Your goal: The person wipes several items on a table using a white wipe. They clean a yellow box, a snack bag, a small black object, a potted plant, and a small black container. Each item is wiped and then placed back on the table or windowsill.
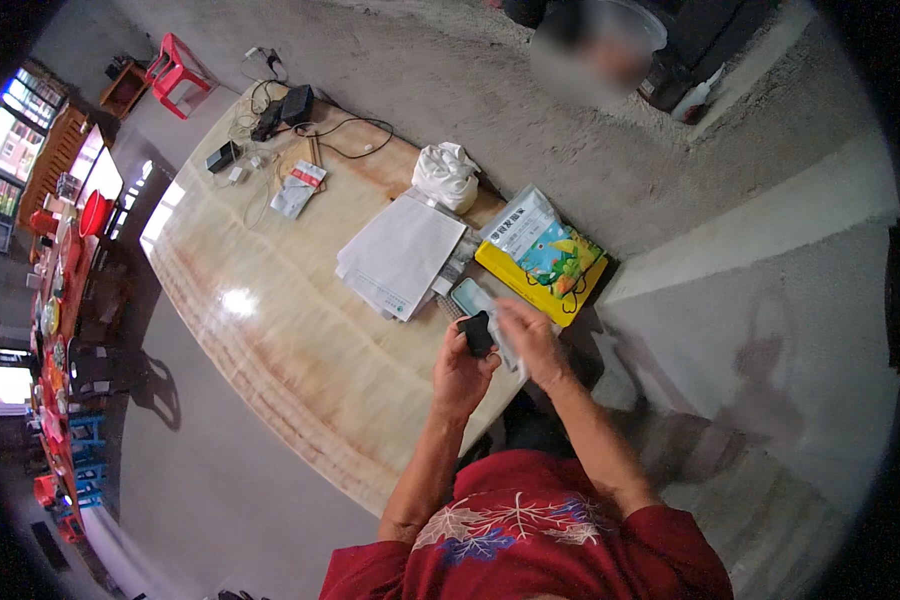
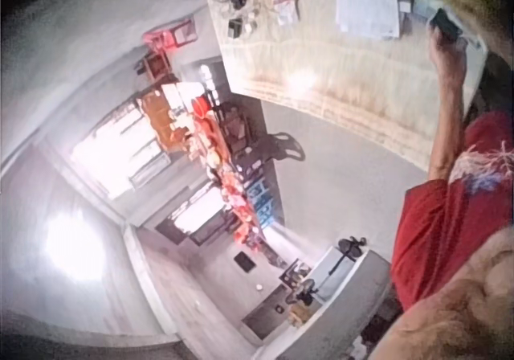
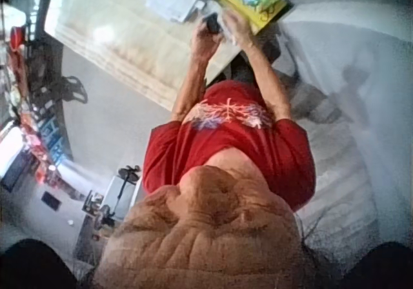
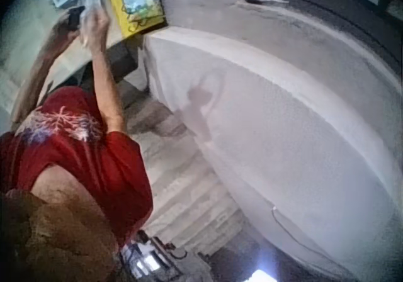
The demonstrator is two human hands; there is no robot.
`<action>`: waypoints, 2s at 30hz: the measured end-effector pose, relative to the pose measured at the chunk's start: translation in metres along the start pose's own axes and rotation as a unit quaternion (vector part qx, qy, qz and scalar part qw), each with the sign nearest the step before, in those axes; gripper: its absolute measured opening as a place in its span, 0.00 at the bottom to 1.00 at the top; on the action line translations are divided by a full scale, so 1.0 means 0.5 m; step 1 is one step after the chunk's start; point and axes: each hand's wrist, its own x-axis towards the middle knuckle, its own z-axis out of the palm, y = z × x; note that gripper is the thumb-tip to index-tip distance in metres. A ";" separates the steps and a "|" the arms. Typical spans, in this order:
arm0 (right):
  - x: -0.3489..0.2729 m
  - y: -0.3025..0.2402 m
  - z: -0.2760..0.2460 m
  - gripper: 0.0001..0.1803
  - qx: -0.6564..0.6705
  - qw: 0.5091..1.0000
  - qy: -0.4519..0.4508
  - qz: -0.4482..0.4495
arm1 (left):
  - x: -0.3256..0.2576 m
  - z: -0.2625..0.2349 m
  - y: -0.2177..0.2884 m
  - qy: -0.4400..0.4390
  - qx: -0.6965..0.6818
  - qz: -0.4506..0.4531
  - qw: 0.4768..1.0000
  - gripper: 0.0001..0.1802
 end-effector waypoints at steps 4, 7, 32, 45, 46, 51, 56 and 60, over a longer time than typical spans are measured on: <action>-0.063 0.006 0.064 0.18 -0.195 0.952 -0.079 -0.222 | -0.028 -0.014 -0.013 0.212 0.028 0.071 0.974 0.15; -0.110 0.011 0.084 0.17 -0.332 0.884 -0.067 -0.323 | -0.072 -0.039 0.006 0.166 0.010 0.045 0.985 0.16; -0.276 0.082 0.094 0.07 -0.388 0.881 -0.149 -0.225 | -0.190 -0.155 0.022 0.242 0.083 -0.083 0.963 0.17; -0.200 0.116 -0.075 0.08 -0.400 0.903 -0.085 -0.132 | -0.001 -0.184 -0.079 0.360 0.228 -0.004 0.904 0.13; -0.193 0.114 -0.097 0.08 -0.399 0.906 -0.081 -0.112 | 0.024 -0.189 -0.081 0.386 0.249 -0.002 0.888 0.13; -0.161 0.114 -0.180 0.10 -0.395 0.911 -0.078 -0.087 | 0.152 -0.403 -0.134 0.309 0.537 0.158 0.769 0.14; -0.120 0.127 -0.252 0.11 -0.374 0.919 -0.050 -0.114 | 0.231 -0.438 -0.153 0.250 0.812 0.075 0.522 0.13; -0.088 0.094 -0.292 0.11 -0.376 0.923 -0.053 -0.069 | 0.250 -0.398 -0.168 0.260 0.839 0.000 0.478 0.16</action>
